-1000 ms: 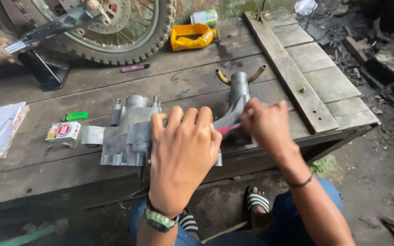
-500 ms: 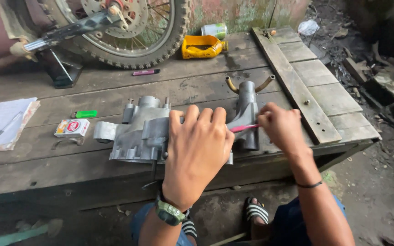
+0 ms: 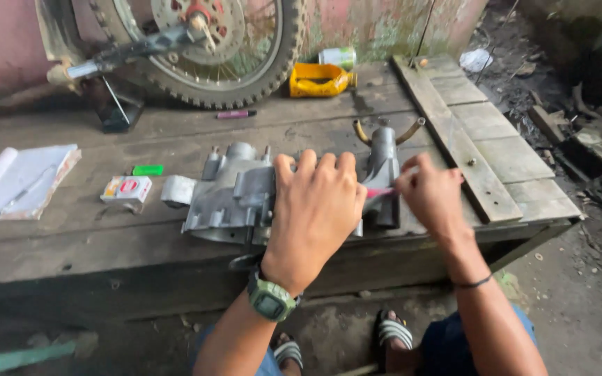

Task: Cleaning a motorcycle engine component using a toothbrush to scrub the surface and crevices.

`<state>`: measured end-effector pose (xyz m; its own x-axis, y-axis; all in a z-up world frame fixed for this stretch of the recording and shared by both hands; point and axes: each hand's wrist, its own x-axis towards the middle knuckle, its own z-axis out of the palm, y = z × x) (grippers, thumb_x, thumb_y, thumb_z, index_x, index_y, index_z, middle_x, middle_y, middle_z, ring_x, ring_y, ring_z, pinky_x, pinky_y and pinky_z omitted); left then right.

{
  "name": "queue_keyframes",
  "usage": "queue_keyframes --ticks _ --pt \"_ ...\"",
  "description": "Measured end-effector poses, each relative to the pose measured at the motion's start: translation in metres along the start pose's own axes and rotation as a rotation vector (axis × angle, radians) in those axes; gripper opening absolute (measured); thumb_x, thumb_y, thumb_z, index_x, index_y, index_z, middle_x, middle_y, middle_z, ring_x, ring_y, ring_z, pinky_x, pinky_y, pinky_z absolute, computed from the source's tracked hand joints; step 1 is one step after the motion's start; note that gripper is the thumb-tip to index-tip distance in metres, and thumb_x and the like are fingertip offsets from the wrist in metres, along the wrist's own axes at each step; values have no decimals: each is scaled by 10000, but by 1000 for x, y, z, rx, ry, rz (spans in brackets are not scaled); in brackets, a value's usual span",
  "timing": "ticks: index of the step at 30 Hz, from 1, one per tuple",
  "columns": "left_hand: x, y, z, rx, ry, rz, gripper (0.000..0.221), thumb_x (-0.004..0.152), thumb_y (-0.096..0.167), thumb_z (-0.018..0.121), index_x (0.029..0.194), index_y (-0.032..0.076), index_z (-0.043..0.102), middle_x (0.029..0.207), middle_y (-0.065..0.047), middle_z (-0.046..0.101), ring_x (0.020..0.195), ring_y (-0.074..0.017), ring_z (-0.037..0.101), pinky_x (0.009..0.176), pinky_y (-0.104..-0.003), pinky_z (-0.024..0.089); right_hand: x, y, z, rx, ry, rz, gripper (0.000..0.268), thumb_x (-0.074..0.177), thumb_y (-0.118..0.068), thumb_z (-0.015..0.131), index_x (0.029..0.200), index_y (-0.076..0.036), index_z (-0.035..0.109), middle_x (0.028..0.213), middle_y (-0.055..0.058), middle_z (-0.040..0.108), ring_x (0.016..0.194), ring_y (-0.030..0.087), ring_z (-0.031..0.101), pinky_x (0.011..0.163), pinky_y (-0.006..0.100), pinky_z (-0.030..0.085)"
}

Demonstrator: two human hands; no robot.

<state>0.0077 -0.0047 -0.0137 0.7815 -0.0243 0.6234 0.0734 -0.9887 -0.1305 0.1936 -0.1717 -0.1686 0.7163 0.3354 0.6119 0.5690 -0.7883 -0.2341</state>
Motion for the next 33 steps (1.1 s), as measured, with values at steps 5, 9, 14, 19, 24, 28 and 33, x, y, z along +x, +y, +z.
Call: queue_keyframes --ticks 5,9,14,19,24,28,33 --pt "1 -1 5 20 -6 23 151 923 265 580 803 186 627 675 -33 660 725 -269 598 697 -460 382 7 -8 -10 100 -192 54 134 894 -262 614 992 -171 608 516 -33 638 590 316 653 858 421 392" --pt "-1 -1 5 14 38 24 152 910 229 564 773 176 603 611 -33 612 691 -266 572 668 -456 383 18 8 -28 72 -312 214 212 936 -279 589 1079 -124 611 553 -1 690 641 340 666 958 416 317" --pt "-2 -1 8 7 15 13 157 912 283 588 804 175 628 663 -49 660 729 -278 601 700 -470 401 11 -33 -34 18 -317 62 222 963 -359 613 916 -144 642 645 18 752 579 319 696 917 466 398" --pt "-1 -2 7 -10 4 16 165 922 239 553 787 166 615 646 -35 643 705 -259 580 685 -452 387 21 -8 -21 -9 -251 117 401 949 -421 647 693 -128 554 513 49 641 588 360 634 918 400 357" --pt "1 -1 2 -14 -23 17 173 933 260 560 816 165 645 700 -54 675 763 -295 617 742 -485 404 9 -26 -12 62 -209 49 422 932 -410 653 625 -158 511 501 -16 615 584 317 658 876 375 396" --pt "-1 -2 2 -23 1 17 151 907 236 564 785 168 621 664 -30 644 729 -275 587 699 -464 398 23 6 -11 95 -230 99 301 907 -300 661 668 -129 594 555 24 642 573 286 623 943 430 358" --pt "-1 -1 1 -8 -35 20 168 940 264 574 801 181 619 672 -16 649 743 -274 597 698 -459 390 10 -37 -14 160 -322 65 405 894 -334 634 610 -137 423 465 35 502 494 359 432 828 355 311"
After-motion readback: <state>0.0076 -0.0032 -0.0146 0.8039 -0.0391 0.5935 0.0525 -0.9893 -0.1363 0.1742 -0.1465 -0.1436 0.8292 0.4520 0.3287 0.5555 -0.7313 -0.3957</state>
